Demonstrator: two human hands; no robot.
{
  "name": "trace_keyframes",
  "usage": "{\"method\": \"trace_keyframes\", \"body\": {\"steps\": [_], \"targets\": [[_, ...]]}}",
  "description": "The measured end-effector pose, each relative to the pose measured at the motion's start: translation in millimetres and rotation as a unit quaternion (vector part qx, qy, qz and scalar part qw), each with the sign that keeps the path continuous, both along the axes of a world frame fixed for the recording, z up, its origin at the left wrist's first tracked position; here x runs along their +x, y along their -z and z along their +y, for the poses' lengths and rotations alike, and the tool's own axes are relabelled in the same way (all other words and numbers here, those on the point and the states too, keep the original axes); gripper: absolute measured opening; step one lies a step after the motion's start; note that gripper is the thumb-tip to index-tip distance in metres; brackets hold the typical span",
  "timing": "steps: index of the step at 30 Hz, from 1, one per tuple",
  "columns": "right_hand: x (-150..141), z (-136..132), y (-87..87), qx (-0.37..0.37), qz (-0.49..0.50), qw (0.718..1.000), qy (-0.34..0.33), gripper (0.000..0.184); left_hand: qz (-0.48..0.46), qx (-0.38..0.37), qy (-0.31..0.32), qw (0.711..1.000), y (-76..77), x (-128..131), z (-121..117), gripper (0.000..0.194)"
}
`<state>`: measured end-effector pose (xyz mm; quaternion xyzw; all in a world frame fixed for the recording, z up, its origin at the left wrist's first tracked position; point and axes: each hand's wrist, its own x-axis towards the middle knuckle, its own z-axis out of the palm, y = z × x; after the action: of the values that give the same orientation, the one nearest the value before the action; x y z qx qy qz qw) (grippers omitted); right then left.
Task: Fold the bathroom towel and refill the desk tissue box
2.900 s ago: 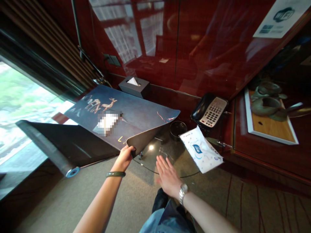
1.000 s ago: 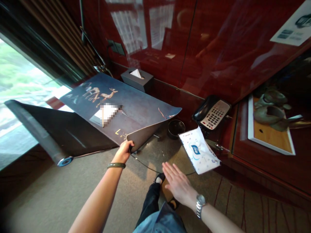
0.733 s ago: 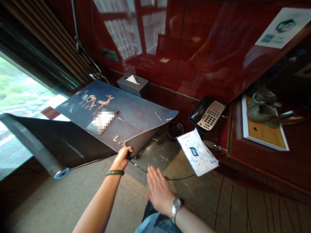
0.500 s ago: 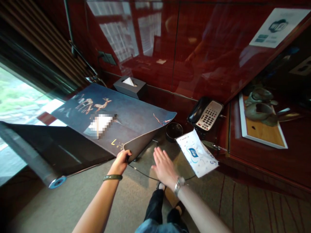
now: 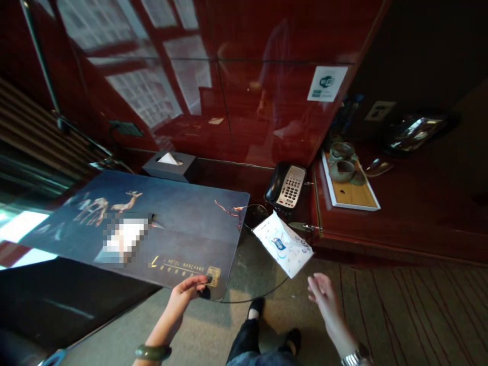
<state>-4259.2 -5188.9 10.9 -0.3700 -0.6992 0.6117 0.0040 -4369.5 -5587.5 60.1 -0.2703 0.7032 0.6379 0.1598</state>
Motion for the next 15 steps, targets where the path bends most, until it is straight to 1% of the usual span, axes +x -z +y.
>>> {"method": "trace_keyframes", "body": {"steps": [1, 2, 4, 6, 7, 8, 9, 10, 11, 12, 13, 14, 15], "targets": [[-12, 10, -1.8, -0.042, 0.004, 0.997, 0.058, 0.076, -0.001, -0.004, 0.015, 1.000, -3.4, 1, 4, 0.029], [-25, 14, -3.6, -0.079, 0.017, 0.993, 0.085, 0.078, 0.000, -0.012, 0.028, 1.000, -6.2, 2, 8, 0.031], [-51, 10, -6.2, -0.133, 0.041, 0.987, 0.085, 0.078, 0.013, -0.045, 0.055, 0.997, -9.9, -1, 17, 0.036], [-72, 2, -6.9, -0.154, 0.050, 0.984, 0.072, 0.073, 0.025, -0.099, 0.099, 0.990, -10.5, -2, 33, 0.049], [-78, 0, -6.9, -0.160, 0.052, 0.983, 0.068, 0.069, 0.041, -0.142, 0.127, 0.981, -9.2, -2, 44, 0.057], [-78, 1, -6.6, -0.167, 0.056, 0.982, 0.065, 0.065, 0.072, -0.200, 0.155, 0.965, -6.3, 1, 57, 0.065], [-72, 6, -5.8, -0.176, 0.061, 0.981, 0.061, 0.061, 0.112, -0.272, 0.182, 0.938, -1.7, 6, 72, 0.074], [-59, 17, -4.1, -0.187, 0.068, 0.978, 0.053, 0.058, 0.147, -0.345, 0.207, 0.903, 4.7, 13, 89, 0.080], [-40, 33, -1.2, -0.199, 0.074, 0.976, 0.046, 0.056, 0.169, -0.413, 0.228, 0.865, 12.7, 22, 106, 0.084], [-15, 54, 3.2, -0.207, 0.074, 0.975, 0.041, 0.055, 0.174, -0.469, 0.244, 0.831, 21.8, 33, 124, 0.085], [16, 79, 9.0, -0.207, 0.070, 0.975, 0.033, 0.054, 0.159, -0.510, 0.254, 0.806, 31.4, 47, 141, 0.086], [49, 108, 15.7, -0.186, 0.060, 0.980, 0.029, 0.053, 0.132, -0.536, 0.258, 0.793, 40.7, 63, 158, 0.087], [84, 139, 22.4, -0.150, 0.044, 0.987, 0.020, 0.053, 0.109, -0.554, 0.253, 0.786, 49.2, 81, 174, 0.089]]}}
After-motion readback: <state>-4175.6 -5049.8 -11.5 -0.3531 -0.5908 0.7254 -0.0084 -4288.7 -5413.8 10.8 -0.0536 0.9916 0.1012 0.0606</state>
